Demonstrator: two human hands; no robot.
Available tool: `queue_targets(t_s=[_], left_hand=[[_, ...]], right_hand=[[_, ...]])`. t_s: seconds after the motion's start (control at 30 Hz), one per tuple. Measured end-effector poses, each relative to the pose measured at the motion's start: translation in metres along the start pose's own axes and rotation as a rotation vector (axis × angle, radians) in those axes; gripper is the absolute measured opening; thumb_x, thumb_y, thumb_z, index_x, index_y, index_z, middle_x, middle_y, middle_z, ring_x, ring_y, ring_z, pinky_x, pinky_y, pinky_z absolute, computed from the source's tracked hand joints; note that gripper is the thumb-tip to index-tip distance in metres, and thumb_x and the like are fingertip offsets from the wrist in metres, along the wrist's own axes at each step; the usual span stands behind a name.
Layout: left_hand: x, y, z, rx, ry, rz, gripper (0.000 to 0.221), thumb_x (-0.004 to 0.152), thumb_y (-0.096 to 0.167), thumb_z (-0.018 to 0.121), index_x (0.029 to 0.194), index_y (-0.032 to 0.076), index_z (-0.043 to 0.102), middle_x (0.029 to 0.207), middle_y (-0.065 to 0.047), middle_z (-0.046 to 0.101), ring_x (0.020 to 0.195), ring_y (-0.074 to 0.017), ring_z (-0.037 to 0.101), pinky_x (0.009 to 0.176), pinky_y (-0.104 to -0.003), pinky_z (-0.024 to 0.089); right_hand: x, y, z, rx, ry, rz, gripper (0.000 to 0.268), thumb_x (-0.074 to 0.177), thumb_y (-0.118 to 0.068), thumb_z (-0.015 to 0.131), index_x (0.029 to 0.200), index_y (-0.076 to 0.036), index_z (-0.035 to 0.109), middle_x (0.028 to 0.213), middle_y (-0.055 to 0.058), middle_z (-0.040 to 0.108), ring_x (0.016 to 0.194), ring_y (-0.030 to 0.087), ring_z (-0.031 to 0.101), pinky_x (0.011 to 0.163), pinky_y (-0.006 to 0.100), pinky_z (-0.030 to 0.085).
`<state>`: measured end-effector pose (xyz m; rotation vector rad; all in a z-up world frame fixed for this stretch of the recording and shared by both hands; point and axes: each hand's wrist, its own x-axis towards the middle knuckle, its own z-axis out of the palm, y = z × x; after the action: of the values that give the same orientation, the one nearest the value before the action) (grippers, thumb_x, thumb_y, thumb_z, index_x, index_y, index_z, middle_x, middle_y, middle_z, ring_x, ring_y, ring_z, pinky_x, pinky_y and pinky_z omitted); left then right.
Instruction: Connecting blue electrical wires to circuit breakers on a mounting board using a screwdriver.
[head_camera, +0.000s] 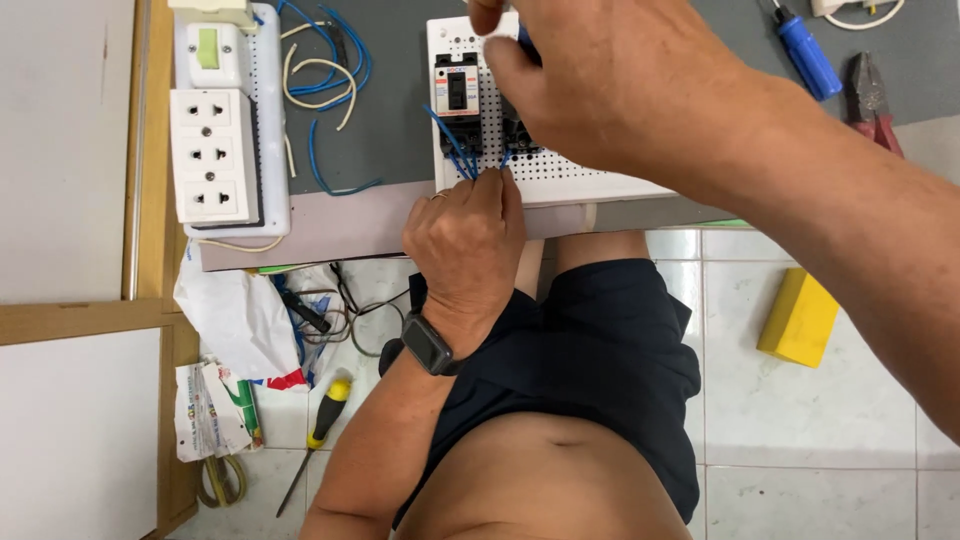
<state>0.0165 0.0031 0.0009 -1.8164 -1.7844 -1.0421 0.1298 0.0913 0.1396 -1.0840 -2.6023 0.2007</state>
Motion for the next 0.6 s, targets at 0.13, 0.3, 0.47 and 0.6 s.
queue_targets(t_s=[0.13, 0.3, 0.47, 0.6], left_hand=[[0.001, 0.002, 0.002, 0.005, 0.034, -0.036, 0.036, 0.083, 0.004, 0.071, 0.056, 0.012, 0.049, 0.047, -0.001, 0.044, 0.041, -0.0212, 0.035, 0.047, -0.033, 0.027], [-0.001, 0.005, -0.001, -0.002, 0.043, -0.045, 0.032, 0.086, 0.005, 0.071, 0.060, 0.012, 0.053, 0.045, 0.000, 0.043, 0.040, -0.0185, 0.037, 0.047, -0.032, 0.026], [-0.001, 0.004, 0.002, 0.003, 0.065, -0.030, 0.031, 0.088, 0.006, 0.071, 0.062, 0.012, 0.055, 0.043, 0.002, 0.040, 0.038, -0.0159, 0.033, 0.046, -0.030, 0.025], [-0.002, 0.007, 0.008, -0.038, 0.047, -0.064, 0.035, 0.088, 0.006, 0.070, 0.060, 0.012, 0.050, 0.045, 0.000, 0.042, 0.039, -0.0194, 0.035, 0.045, -0.032, 0.027]], right_hand=[[0.001, -0.005, -0.006, 0.016, -0.124, 0.083, 0.037, 0.088, -0.008, 0.050, 0.124, -0.013, 0.057, 0.064, 0.011, 0.053, 0.034, 0.028, 0.043, 0.037, 0.049, 0.037], [-0.002, 0.007, 0.002, 0.032, 0.025, -0.030, 0.007, 0.103, -0.013, 0.058, 0.105, -0.007, 0.060, 0.081, 0.011, 0.058, 0.052, 0.026, 0.050, 0.048, 0.044, 0.039], [-0.002, 0.009, -0.002, -0.759, -0.162, -0.323, 0.017, 0.101, -0.016, 0.044, 0.104, -0.012, 0.060, 0.079, 0.003, 0.052, 0.049, 0.010, 0.044, 0.037, 0.025, 0.032], [0.000, 0.004, 0.004, 0.051, -0.003, -0.017, 0.008, 0.100, -0.012, 0.060, 0.104, -0.006, 0.061, 0.079, 0.012, 0.058, 0.059, 0.026, 0.050, 0.050, 0.044, 0.040]])
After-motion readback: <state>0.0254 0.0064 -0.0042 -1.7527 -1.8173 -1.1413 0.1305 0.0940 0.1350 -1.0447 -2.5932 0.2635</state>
